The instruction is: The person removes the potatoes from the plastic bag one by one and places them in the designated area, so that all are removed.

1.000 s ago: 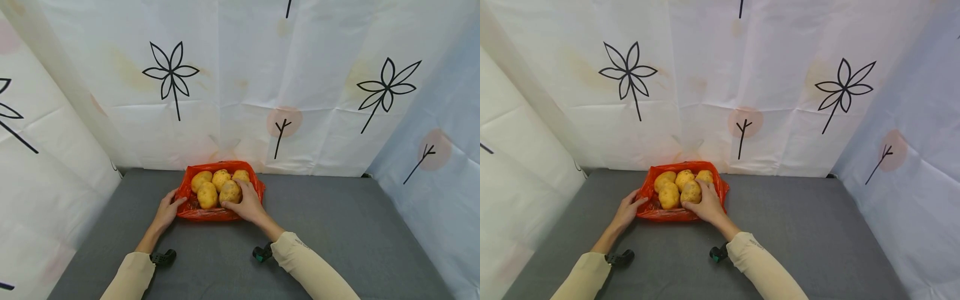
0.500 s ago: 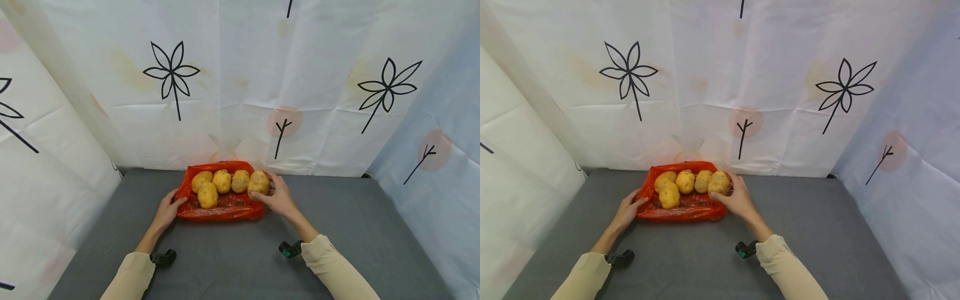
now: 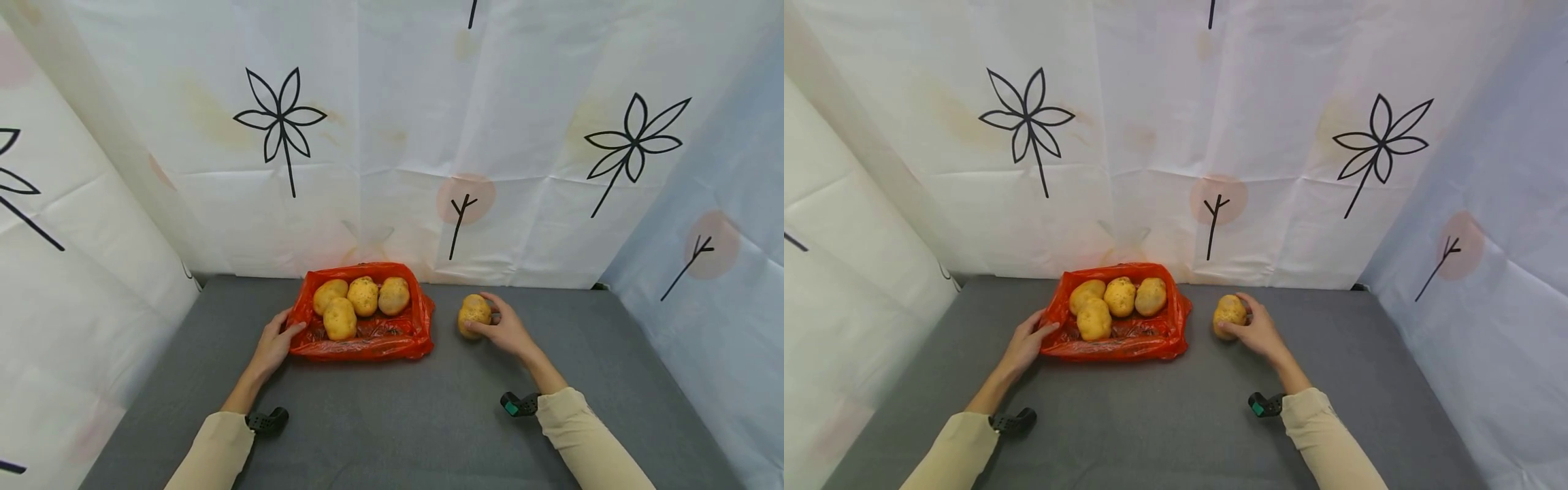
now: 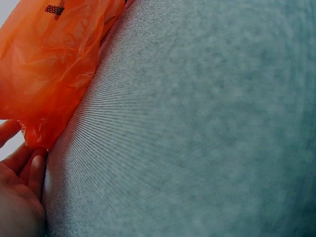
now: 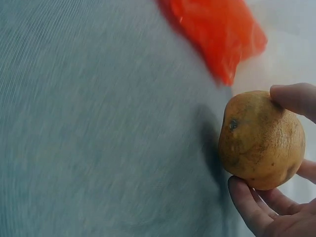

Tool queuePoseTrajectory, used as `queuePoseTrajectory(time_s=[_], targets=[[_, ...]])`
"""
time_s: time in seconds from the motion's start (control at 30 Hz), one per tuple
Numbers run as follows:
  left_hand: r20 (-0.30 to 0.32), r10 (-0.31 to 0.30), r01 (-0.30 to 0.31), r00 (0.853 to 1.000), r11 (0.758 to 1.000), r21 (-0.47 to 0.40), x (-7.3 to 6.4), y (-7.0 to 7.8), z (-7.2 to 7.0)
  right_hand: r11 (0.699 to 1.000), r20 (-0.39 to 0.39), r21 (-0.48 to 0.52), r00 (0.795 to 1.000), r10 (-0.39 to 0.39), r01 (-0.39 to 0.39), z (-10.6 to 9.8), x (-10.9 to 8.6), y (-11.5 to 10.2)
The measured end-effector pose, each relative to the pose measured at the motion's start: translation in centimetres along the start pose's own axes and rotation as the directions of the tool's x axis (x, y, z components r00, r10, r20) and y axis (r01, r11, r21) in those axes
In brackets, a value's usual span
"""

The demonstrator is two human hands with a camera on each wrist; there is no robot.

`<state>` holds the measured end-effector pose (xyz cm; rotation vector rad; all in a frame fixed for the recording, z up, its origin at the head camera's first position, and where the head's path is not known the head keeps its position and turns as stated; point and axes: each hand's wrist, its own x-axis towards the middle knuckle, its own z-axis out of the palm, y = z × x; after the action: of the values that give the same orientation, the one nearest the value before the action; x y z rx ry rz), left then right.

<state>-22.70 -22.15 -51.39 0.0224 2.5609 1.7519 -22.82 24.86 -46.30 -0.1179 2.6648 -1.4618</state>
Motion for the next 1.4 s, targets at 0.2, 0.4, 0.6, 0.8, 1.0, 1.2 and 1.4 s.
queuePoseTrajectory(time_s=[0.2,0.4,0.6,0.8,1.0,1.2,1.4], targets=[[-0.001,-0.002,0.002,1.000,1.000,-0.002,0.0,0.0,0.0,1.000,0.031,0.023,1.000,-0.006,0.006,-0.3,0.2,1.4],[-0.009,0.008,-0.008,1.000,1.000,-0.006,0.0,0.0,0.0,1.000,0.051,-0.003,0.998,-0.023,0.023,0.4,1.0,1.4],[-0.009,0.018,-0.018,1.000,1.000,0.013,0.0,0.2,0.1,0.999,0.044,-0.025,0.999,-0.028,0.029,0.8,1.6,1.3],[-0.009,0.015,-0.015,1.000,1.000,0.017,0.1,0.1,0.0,0.999,0.030,-0.035,0.999,-0.024,0.025,1.1,1.7,1.0],[-0.005,0.004,-0.004,1.000,1.000,0.017,0.2,0.0,-0.1,1.000,0.004,-0.029,1.000,-0.009,0.010,1.5,1.6,0.7],[0.027,-0.031,0.031,0.999,1.000,0.000,-1.5,3.8,-0.3,0.998,-0.010,-0.065,1.000,-0.008,0.007,1.5,1.7,0.5],[0.028,-0.037,0.037,0.999,0.999,-0.007,-1.0,2.9,-0.4,0.974,-0.042,-0.221,0.997,-0.060,0.049,1.1,1.8,-0.8]])
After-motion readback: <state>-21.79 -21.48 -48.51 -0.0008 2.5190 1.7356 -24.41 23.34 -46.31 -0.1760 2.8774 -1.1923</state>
